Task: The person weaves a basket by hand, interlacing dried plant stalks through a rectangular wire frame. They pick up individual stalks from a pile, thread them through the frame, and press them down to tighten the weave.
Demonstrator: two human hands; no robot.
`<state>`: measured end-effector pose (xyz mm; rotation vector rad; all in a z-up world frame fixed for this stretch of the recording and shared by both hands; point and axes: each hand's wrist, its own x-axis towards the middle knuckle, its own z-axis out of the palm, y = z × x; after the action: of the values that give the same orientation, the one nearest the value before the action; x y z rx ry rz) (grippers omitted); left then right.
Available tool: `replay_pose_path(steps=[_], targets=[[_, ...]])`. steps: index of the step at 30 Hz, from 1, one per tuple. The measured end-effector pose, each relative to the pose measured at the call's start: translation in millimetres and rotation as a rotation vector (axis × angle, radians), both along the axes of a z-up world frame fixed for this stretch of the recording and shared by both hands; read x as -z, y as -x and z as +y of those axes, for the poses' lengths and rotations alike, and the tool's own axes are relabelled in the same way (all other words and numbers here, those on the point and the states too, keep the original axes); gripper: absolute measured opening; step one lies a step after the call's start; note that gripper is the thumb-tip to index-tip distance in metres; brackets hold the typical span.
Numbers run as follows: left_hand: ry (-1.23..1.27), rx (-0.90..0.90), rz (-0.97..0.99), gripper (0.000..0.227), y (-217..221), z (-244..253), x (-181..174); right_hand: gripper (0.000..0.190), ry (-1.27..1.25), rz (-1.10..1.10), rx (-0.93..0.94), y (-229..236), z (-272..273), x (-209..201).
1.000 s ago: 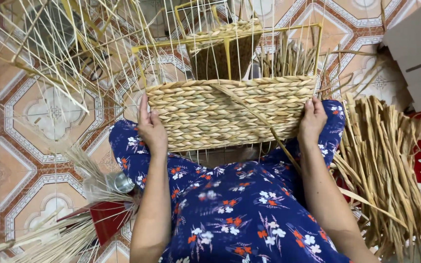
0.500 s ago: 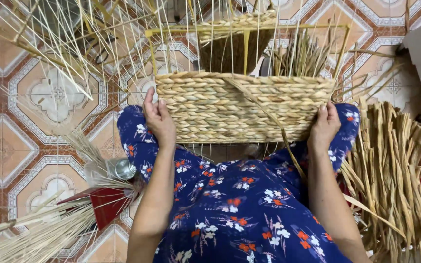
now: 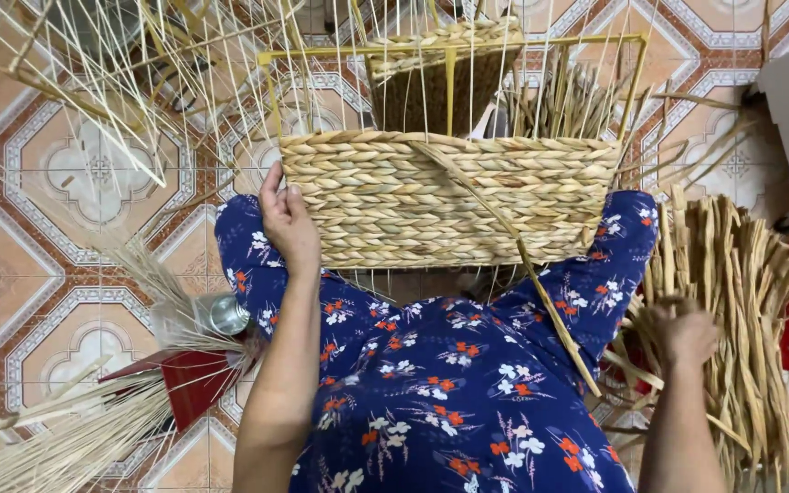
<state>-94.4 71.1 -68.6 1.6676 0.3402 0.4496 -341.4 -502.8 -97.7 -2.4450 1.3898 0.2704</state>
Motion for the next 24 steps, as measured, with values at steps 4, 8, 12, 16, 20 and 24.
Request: replay_pose_path(steps=[4,8,12,16,20,24], targets=[[0.027,-0.001,0.039,0.04,3.9,-2.0,-7.6,0.024,0.344,0.053,-0.231,23.4,-6.9,35.8],[-0.088,0.011,-0.021,0.043,5.1,-4.8,-18.3,0.016,0.354,0.006,-0.175,35.7,-26.7,61.7],[-0.421,-0.064,-0.124,0.045,10.6,-15.1,-47.1,0.015,0.147,-0.238,0.0,46.7,-34.9,61.1],[-0.591,-0.086,-0.19,0.039,3.6,-30.2,-65.6,0.013,-0.016,-0.195,0.24,38.7,-66.5,47.5],[-0.37,0.141,-0.24,0.025,-1.2,-45.0,-76.4,0.015,-0.059,-0.936,0.219,38.7,-114.3,28.1],[-0.149,0.349,-0.095,0.025,-2.3,-67.6,-86.5,0.018,-0.404,-1.309,-0.034,24.3,-122.1,-19.0]])
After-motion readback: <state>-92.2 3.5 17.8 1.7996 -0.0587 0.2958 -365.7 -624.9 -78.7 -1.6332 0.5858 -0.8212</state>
